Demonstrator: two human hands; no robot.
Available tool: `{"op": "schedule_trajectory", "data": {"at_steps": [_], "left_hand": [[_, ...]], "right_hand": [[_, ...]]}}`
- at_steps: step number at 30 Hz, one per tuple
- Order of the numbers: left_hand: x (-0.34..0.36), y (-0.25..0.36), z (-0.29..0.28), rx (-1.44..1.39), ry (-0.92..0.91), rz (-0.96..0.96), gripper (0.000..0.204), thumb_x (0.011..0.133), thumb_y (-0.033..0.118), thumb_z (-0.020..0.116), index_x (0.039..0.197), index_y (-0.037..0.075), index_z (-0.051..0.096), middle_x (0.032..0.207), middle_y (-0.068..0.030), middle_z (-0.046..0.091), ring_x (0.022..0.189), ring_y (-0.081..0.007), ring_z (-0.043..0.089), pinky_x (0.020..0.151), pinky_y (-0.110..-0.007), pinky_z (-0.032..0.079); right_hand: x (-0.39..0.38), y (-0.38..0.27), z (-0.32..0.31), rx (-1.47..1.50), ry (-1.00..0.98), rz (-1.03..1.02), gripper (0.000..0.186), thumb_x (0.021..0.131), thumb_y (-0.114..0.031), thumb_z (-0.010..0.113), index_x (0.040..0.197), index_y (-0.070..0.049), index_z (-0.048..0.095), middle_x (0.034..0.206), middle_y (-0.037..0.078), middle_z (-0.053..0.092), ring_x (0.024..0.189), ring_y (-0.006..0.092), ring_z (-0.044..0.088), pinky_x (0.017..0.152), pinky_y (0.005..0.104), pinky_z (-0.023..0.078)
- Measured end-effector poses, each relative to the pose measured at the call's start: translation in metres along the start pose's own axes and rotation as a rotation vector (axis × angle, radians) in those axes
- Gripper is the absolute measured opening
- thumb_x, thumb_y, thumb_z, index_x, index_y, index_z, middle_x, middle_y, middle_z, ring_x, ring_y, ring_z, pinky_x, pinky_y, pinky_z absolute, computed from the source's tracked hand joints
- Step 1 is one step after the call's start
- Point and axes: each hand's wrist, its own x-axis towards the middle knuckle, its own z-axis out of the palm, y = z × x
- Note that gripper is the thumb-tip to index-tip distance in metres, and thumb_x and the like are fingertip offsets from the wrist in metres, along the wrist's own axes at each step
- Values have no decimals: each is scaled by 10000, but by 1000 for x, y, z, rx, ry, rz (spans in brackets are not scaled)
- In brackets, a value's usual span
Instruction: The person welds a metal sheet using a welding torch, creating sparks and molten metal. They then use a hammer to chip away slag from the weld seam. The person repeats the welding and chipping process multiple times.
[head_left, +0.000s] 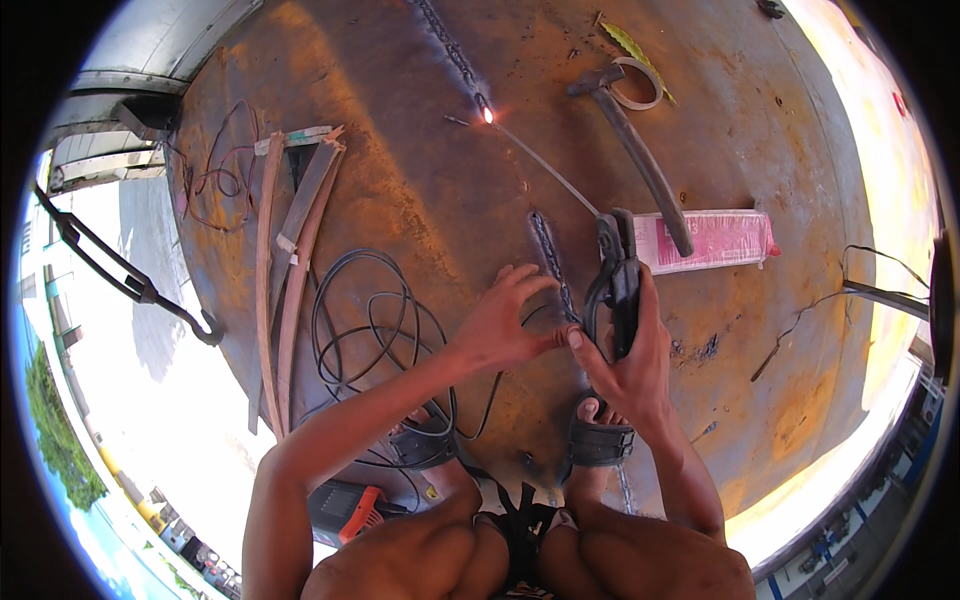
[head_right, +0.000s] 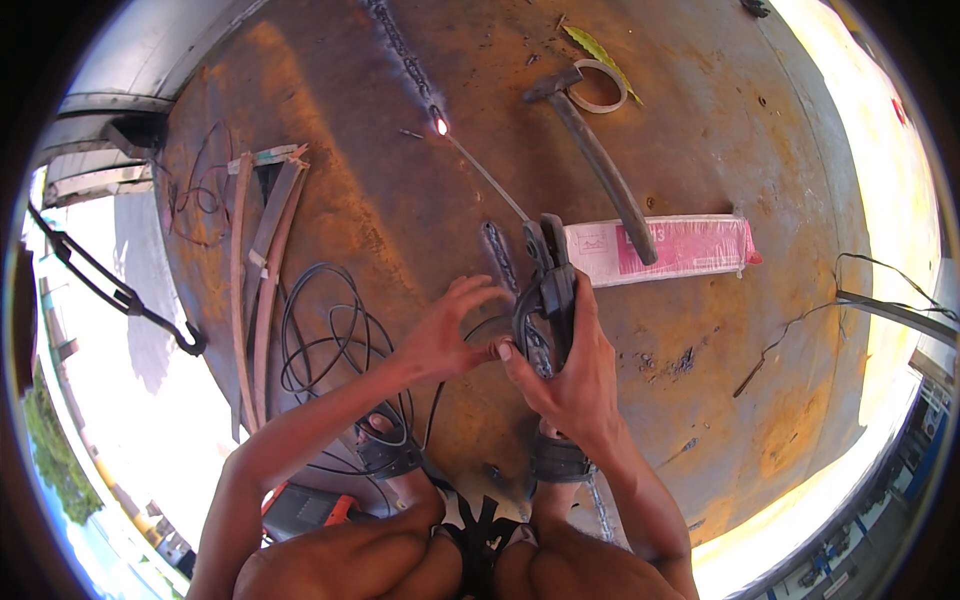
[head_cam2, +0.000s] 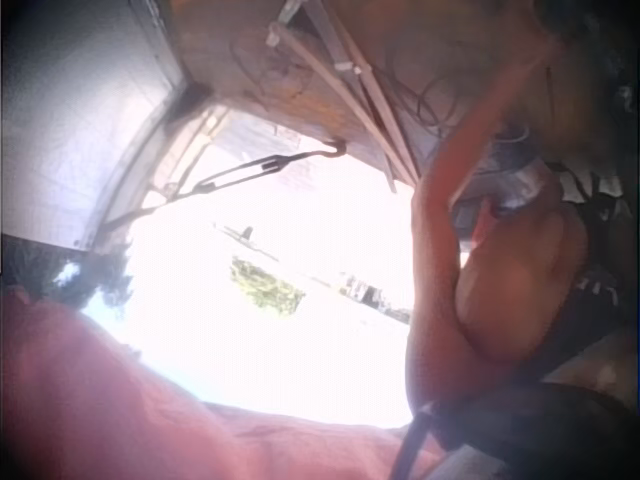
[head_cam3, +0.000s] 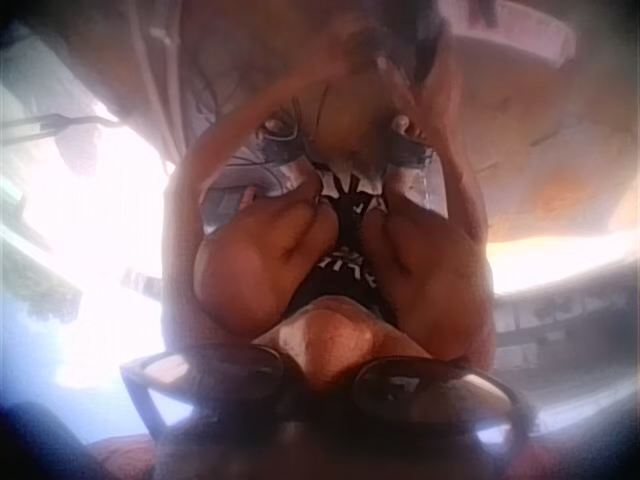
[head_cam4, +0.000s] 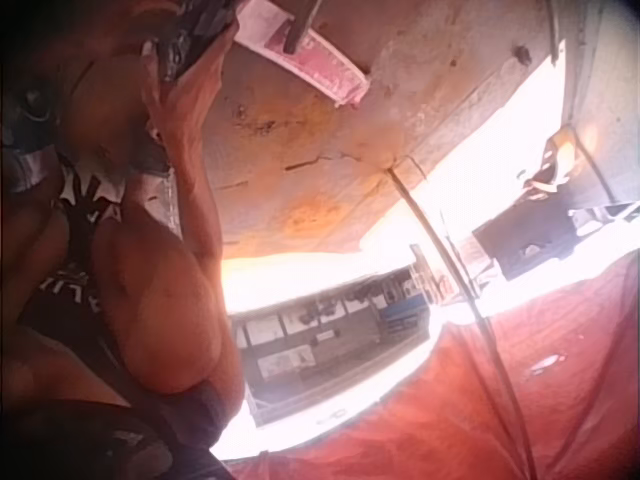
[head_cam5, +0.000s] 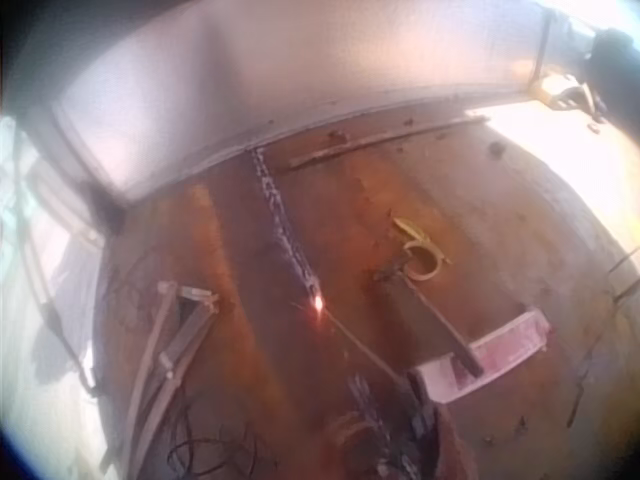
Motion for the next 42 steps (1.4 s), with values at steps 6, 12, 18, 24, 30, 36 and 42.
{"op": "schedule_trajectory", "data": {"at_steps": [6,12,18,24,30,36,42], "left_hand": [[1,-1,-1,-18,-1,4,760,833,469,885,1454,144,592,1629,-247,433,1553,-476,330,1258,-547,322],[1,0,-4,-50,-7,12,811,825,530,874,1454,104,590,1618,-259,436,1547,-467,344,1254,-534,329],[1,-2,-1,-10,-6,-12,787,838,505,873,1467,132,583,1630,-235,436,1563,-444,326,1268,-531,309],[2,-5,0,-19,7,22,895,799,624,863,1451,74,591,1608,-283,425,1525,-493,365,1236,-547,354],[3,-4,-3,-61,37,82,885,803,648,844,1409,46,615,1547,-282,478,1456,-460,468,1199,-517,410],[4,-3,-3,-67,37,76,883,808,657,837,1399,39,618,1540,-295,479,1455,-463,468,1198,-517,409],[3,-5,-3,-71,30,74,889,806,670,834,1401,45,619,1543,-291,478,1464,-467,455,1202,-540,395]], "right_hand": [[2,-2,0,6,-14,11,998,888,-314,828,1594,67,233,1212,288,681,1096,449,724,926,479,568],[3,-1,0,10,-18,18,1004,886,-323,832,1593,68,236,1212,291,683,1089,453,727,924,483,570],[3,1,1,10,-11,4,1005,885,-323,835,1592,68,239,1226,301,678,1095,457,726,926,485,571],[3,2,2,10,-7,-2,1001,885,-320,837,1593,64,243,1235,304,674,1098,456,726,925,484,573],[4,1,1,20,7,-39,987,886,-304,838,1594,52,250,1228,291,679,1092,441,731,921,475,575],[4,-1,0,24,-5,-6,972,887,-284,839,1593,45,258,1224,279,684,1086,430,737,920,470,576],[4,0,1,28,-3,-15,978,883,-273,843,1591,55,253,1228,279,681,1084,424,733,920,465,574]]}}
